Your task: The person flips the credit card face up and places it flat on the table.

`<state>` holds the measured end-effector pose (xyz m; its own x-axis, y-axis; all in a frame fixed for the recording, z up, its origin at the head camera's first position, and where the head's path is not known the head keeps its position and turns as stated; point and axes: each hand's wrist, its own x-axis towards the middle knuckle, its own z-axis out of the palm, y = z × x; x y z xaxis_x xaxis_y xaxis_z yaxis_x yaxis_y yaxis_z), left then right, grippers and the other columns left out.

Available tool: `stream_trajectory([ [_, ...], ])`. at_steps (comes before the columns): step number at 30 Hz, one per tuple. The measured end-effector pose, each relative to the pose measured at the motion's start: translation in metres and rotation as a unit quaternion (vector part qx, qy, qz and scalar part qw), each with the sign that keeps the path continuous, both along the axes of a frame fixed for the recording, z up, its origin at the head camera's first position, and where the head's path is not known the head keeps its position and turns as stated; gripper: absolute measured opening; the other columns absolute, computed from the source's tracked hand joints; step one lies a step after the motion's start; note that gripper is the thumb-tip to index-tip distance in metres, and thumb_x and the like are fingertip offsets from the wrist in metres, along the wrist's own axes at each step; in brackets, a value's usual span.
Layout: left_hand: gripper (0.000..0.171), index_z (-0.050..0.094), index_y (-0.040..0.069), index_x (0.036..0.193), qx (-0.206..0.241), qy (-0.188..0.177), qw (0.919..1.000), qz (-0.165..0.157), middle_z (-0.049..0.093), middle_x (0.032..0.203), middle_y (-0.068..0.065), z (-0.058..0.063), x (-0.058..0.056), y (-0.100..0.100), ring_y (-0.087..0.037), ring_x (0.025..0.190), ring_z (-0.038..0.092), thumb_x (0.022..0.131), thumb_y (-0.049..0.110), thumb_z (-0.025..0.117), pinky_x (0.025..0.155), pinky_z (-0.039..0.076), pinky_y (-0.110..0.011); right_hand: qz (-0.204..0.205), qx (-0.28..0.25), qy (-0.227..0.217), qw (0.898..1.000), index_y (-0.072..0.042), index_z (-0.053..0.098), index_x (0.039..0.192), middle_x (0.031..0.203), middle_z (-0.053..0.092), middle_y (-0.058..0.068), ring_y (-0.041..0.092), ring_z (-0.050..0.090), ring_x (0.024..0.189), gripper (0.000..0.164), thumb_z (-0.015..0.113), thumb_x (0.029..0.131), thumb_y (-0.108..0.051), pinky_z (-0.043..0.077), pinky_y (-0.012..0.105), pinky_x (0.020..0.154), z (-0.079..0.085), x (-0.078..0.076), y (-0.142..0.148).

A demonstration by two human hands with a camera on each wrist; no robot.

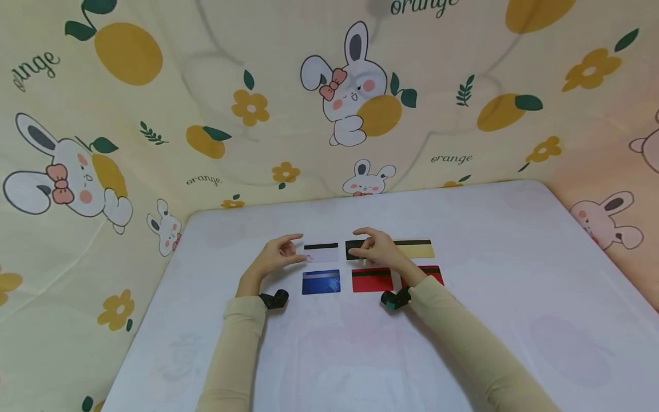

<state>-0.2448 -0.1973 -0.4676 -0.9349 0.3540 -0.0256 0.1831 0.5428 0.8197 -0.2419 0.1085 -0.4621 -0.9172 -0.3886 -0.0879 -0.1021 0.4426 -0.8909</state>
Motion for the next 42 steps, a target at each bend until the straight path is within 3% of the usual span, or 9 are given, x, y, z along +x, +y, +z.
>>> stream_trajectory([
  [11, 0.067, 0.055, 0.005, 0.135, -0.028, -0.022, 0.9993, -0.007, 0.057, 0.078, -0.001, -0.002, -0.007, 0.002, -0.011, 0.07, 0.047, 0.075, 0.02, 0.082, 0.065, 0.04, -0.02, 0.026, 0.021, -0.035, 0.999, -0.006, 0.048, 0.138, 0.055, 0.054, -0.004, 0.007, 0.042, 0.043, 0.062, 0.073, 0.084, -0.023, 0.034, 0.02, 0.046, -0.007, -0.004, -0.02],
  [16, 0.067, 0.055, 0.007, 0.135, -0.055, -0.042, 0.9976, 0.0, 0.055, 0.076, 0.002, -0.003, -0.008, 0.004, -0.011, 0.068, 0.045, 0.075, 0.02, 0.082, 0.064, 0.038, -0.021, 0.041, 0.041, -0.062, 0.996, -0.007, 0.046, 0.14, 0.05, 0.05, -0.004, 0.009, 0.042, 0.039, 0.063, 0.072, 0.085, -0.024, 0.036, 0.021, 0.045, -0.008, -0.005, -0.029],
  [26, 0.066, 0.056, 0.014, 0.135, -0.107, -0.067, 0.992, 0.004, 0.049, 0.077, 0.003, -0.006, -0.011, 0.008, -0.012, 0.07, 0.042, 0.076, 0.028, 0.081, 0.067, 0.033, -0.025, 0.038, 0.061, -0.067, 0.995, -0.01, 0.046, 0.141, 0.05, 0.054, -0.004, 0.007, 0.043, 0.038, 0.065, 0.074, 0.084, -0.02, 0.038, 0.02, 0.044, -0.014, -0.011, -0.04],
  [42, 0.061, 0.058, 0.017, 0.133, -0.111, -0.079, 0.9904, 0.024, 0.044, 0.079, 0.003, -0.008, -0.011, 0.009, -0.013, 0.075, 0.042, 0.077, 0.028, 0.081, 0.074, 0.033, -0.03, 0.03, 0.078, -0.079, 0.993, -0.011, 0.047, 0.141, 0.049, 0.055, -0.003, 0.007, 0.042, 0.036, 0.066, 0.075, 0.082, -0.015, 0.036, 0.019, 0.041, -0.016, -0.014, -0.045],
])
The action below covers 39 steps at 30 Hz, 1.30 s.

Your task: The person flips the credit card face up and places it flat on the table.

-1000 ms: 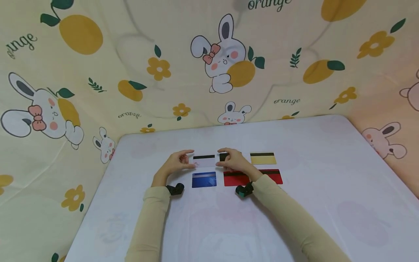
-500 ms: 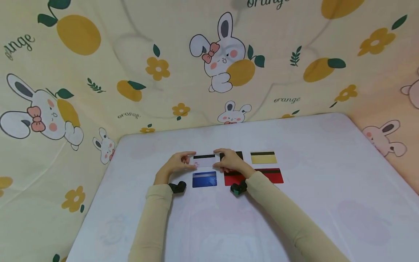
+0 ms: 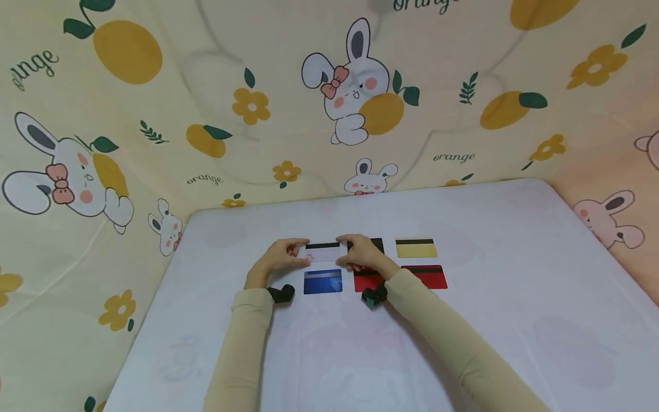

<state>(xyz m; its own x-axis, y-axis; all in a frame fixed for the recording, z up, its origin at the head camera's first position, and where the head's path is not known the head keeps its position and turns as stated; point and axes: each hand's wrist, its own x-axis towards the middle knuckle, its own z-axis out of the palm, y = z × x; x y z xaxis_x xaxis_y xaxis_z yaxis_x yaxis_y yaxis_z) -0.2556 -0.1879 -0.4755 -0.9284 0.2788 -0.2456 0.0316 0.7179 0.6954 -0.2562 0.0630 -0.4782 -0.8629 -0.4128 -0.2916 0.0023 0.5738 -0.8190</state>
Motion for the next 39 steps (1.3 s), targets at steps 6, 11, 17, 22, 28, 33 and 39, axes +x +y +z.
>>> stream_trajectory([
  [6, 0.059, 0.06, 0.019, 0.131, -0.002, -0.004, 0.9999, 0.016, 0.044, 0.08, 0.003, -0.002, 0.0, 0.001, -0.014, 0.078, 0.042, 0.078, 0.029, 0.08, 0.075, 0.033, -0.03, -0.013, -0.012, -0.009, 1.0, -0.008, 0.053, 0.133, 0.049, 0.056, -0.003, 0.006, 0.043, 0.035, 0.058, 0.075, 0.08, -0.012, 0.036, 0.018, 0.039, 0.003, -0.001, -0.002],
  [11, 0.058, 0.059, 0.018, 0.132, 0.004, -0.004, 0.9998, 0.017, 0.044, 0.08, 0.003, -0.002, 0.0, 0.003, -0.014, 0.077, 0.043, 0.078, 0.027, 0.08, 0.074, 0.033, -0.03, -0.026, -0.015, -0.043, 0.999, -0.01, 0.054, 0.127, 0.048, 0.055, -0.001, 0.005, 0.044, 0.036, 0.053, 0.076, 0.079, -0.007, 0.036, 0.017, 0.039, 0.007, -0.004, -0.004],
  [17, 0.055, 0.06, 0.014, 0.127, 0.011, -0.001, 0.9999, 0.005, 0.044, 0.078, 0.003, 0.001, 0.001, 0.005, -0.013, 0.073, 0.042, 0.077, 0.023, 0.08, 0.072, 0.034, -0.027, -0.041, -0.027, -0.075, 0.996, -0.011, 0.052, 0.124, 0.049, 0.054, 0.001, 0.007, 0.043, 0.036, 0.052, 0.075, 0.078, -0.002, 0.036, 0.018, 0.038, 0.006, -0.006, -0.006],
  [22, 0.055, 0.06, 0.01, 0.123, 0.039, -0.005, 0.9992, 0.004, 0.043, 0.077, 0.003, 0.003, 0.002, 0.003, -0.011, 0.071, 0.041, 0.073, 0.017, 0.083, 0.072, 0.034, -0.026, -0.04, -0.033, -0.073, 0.996, -0.012, 0.053, 0.124, 0.049, 0.055, 0.001, 0.006, 0.044, 0.037, 0.053, 0.075, 0.077, -0.001, 0.037, 0.018, 0.039, 0.005, -0.005, -0.008],
  [28, 0.053, 0.06, 0.005, 0.117, 0.067, 0.013, 0.9976, -0.014, 0.043, 0.074, 0.005, 0.002, 0.004, -0.001, -0.007, 0.067, 0.04, 0.071, 0.014, 0.084, 0.065, 0.034, -0.022, -0.037, -0.018, -0.068, 0.997, -0.014, 0.053, 0.127, 0.051, 0.056, 0.002, 0.007, 0.043, 0.037, 0.055, 0.075, 0.078, -0.004, 0.036, 0.018, 0.039, 0.007, -0.002, -0.009],
  [33, 0.054, 0.061, 0.005, 0.119, 0.082, 0.012, 0.9966, -0.008, 0.043, 0.074, 0.004, 0.0, 0.003, -0.002, -0.008, 0.068, 0.041, 0.071, 0.013, 0.084, 0.066, 0.036, -0.021, -0.036, -0.009, -0.052, 0.998, -0.014, 0.052, 0.132, 0.051, 0.057, 0.001, 0.007, 0.045, 0.038, 0.062, 0.078, 0.076, -0.006, 0.037, 0.018, 0.039, 0.009, 0.0, -0.009],
  [39, 0.053, 0.061, 0.007, 0.119, 0.099, 0.021, 0.9949, 0.006, 0.044, 0.073, 0.003, 0.002, 0.003, -0.003, -0.01, 0.07, 0.043, 0.072, 0.013, 0.084, 0.069, 0.038, -0.023, -0.031, -0.013, -0.001, 0.999, -0.012, 0.053, 0.132, 0.052, 0.055, -0.001, 0.007, 0.046, 0.039, 0.065, 0.08, 0.073, -0.008, 0.038, 0.018, 0.041, 0.01, 0.001, -0.008],
])
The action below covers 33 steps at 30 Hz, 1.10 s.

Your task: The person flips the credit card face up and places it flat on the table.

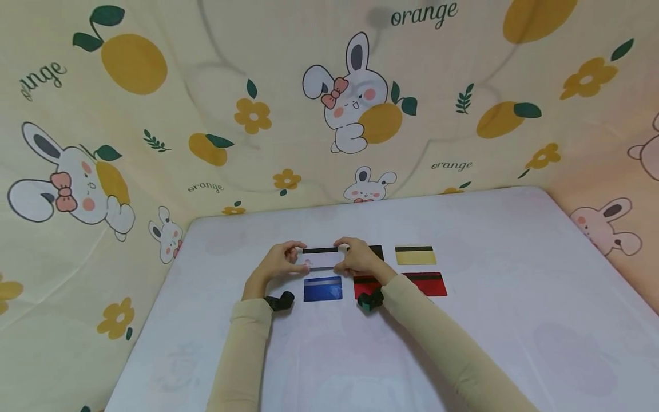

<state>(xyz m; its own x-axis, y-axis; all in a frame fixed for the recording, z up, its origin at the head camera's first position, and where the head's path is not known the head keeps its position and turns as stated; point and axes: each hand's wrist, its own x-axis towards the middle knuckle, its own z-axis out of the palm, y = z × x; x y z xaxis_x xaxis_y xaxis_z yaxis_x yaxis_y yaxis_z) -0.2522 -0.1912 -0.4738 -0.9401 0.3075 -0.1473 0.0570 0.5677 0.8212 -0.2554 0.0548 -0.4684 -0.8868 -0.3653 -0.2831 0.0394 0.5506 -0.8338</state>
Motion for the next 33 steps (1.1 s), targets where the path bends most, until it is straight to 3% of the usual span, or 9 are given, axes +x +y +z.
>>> stream_trajectory([
  [4, 0.054, 0.06, 0.006, 0.122, 0.006, 0.011, 0.9999, -0.002, 0.043, 0.075, 0.002, 0.003, 0.004, 0.001, -0.01, 0.072, 0.043, 0.074, 0.014, 0.082, 0.068, 0.037, -0.022, 0.007, -0.005, 0.025, 1.0, -0.011, 0.054, 0.131, 0.052, 0.052, -0.003, 0.007, 0.044, 0.04, 0.062, 0.079, 0.075, -0.01, 0.036, 0.019, 0.042, -0.001, 0.001, 0.003],
  [14, 0.06, 0.057, 0.0, 0.129, 0.024, 0.044, 0.9987, 0.007, 0.041, 0.076, -0.002, 0.009, 0.013, 0.002, -0.011, 0.069, 0.038, 0.075, 0.011, 0.081, 0.064, 0.033, -0.021, -0.002, -0.067, 0.035, 0.997, -0.013, 0.053, 0.133, 0.051, 0.045, -0.005, 0.008, 0.039, 0.044, 0.06, 0.077, 0.079, -0.012, 0.031, 0.021, 0.044, -0.006, 0.007, 0.007],
  [24, 0.06, 0.056, 0.001, 0.131, 0.039, 0.04, 0.9983, 0.018, 0.045, 0.08, -0.007, 0.01, 0.021, 0.005, -0.012, 0.071, 0.039, 0.077, 0.012, 0.08, 0.062, 0.033, -0.021, -0.015, -0.121, 0.038, 0.992, -0.01, 0.047, 0.139, 0.052, 0.045, -0.006, 0.009, 0.036, 0.045, 0.064, 0.074, 0.081, -0.009, 0.033, 0.022, 0.046, -0.012, 0.013, 0.009],
  [33, 0.059, 0.056, 0.001, 0.131, 0.057, 0.053, 0.9968, 0.019, 0.046, 0.082, -0.009, 0.012, 0.024, 0.01, -0.012, 0.071, 0.04, 0.077, 0.01, 0.079, 0.061, 0.034, -0.019, -0.02, -0.152, 0.051, 0.987, -0.008, 0.046, 0.14, 0.054, 0.047, -0.007, 0.009, 0.035, 0.047, 0.064, 0.073, 0.081, -0.009, 0.032, 0.023, 0.047, -0.007, 0.021, 0.013],
])
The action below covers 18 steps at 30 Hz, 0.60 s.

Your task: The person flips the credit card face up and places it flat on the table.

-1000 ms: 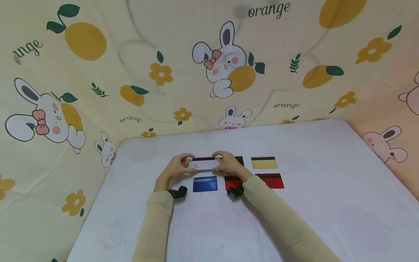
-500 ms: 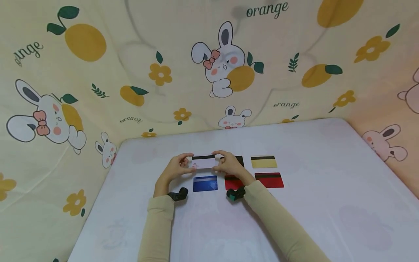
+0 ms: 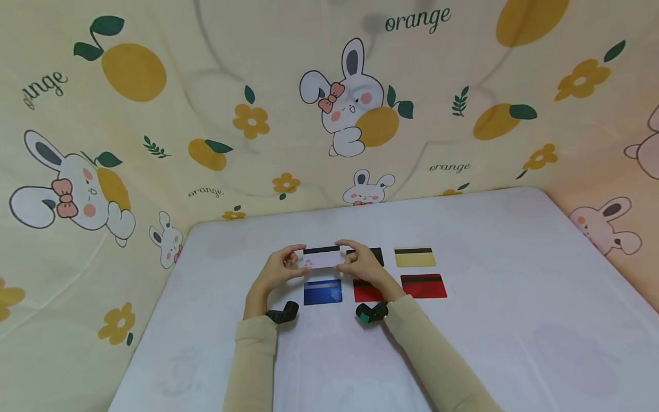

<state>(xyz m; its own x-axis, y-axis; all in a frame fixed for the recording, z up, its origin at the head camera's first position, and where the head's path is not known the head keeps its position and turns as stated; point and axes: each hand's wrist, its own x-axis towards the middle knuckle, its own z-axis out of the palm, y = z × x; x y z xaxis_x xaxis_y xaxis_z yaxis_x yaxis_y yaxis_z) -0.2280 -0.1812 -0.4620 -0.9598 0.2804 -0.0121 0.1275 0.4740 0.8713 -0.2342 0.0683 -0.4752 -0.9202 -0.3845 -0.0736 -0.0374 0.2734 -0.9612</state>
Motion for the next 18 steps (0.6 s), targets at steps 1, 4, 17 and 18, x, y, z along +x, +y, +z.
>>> stream_trajectory([
  [1, 0.059, 0.056, 0.001, 0.131, 0.0, 0.0, 1.0, 0.0, 0.047, 0.082, -0.009, 0.0003, 0.0005, 0.0, -0.012, 0.071, 0.04, 0.077, 0.01, 0.079, 0.061, 0.033, -0.019, 0.003, -0.003, 0.002, 1.0, -0.008, 0.046, 0.139, 0.054, 0.048, -0.007, 0.009, 0.035, 0.047, 0.064, 0.073, 0.082, -0.008, 0.031, 0.023, 0.047, 0.0, 0.0, 0.0002],
  [4, 0.059, 0.055, 0.0, 0.132, -0.001, 0.006, 1.0, -0.002, 0.047, 0.083, -0.011, 0.0011, 0.0022, -0.0002, -0.012, 0.072, 0.04, 0.078, 0.009, 0.078, 0.06, 0.033, -0.018, 0.003, -0.01, 0.001, 1.0, -0.008, 0.046, 0.139, 0.055, 0.05, -0.007, 0.009, 0.036, 0.048, 0.063, 0.073, 0.082, -0.008, 0.031, 0.023, 0.047, -0.0002, 0.0, 0.0006],
  [17, 0.059, 0.052, -0.003, 0.133, 0.006, 0.016, 0.9998, 0.0, 0.046, 0.089, -0.02, 0.0026, 0.0062, 0.0016, -0.02, 0.076, 0.039, 0.079, 0.006, 0.076, 0.063, 0.03, -0.02, 0.004, -0.063, -0.015, 0.998, -0.006, 0.043, 0.141, 0.056, 0.046, -0.007, 0.007, 0.031, 0.047, 0.065, 0.07, 0.083, -0.003, 0.028, 0.022, 0.046, 0.0033, 0.0026, 0.0005],
  [18, 0.059, 0.053, -0.002, 0.133, 0.006, 0.019, 0.9998, 0.003, 0.046, 0.089, -0.019, 0.0022, 0.0067, 0.0012, -0.019, 0.076, 0.039, 0.079, 0.007, 0.076, 0.064, 0.03, -0.02, 0.004, -0.065, -0.014, 0.998, -0.005, 0.043, 0.141, 0.056, 0.045, -0.007, 0.006, 0.031, 0.047, 0.064, 0.07, 0.083, -0.003, 0.028, 0.022, 0.046, 0.007, 0.0049, 0.0003],
])
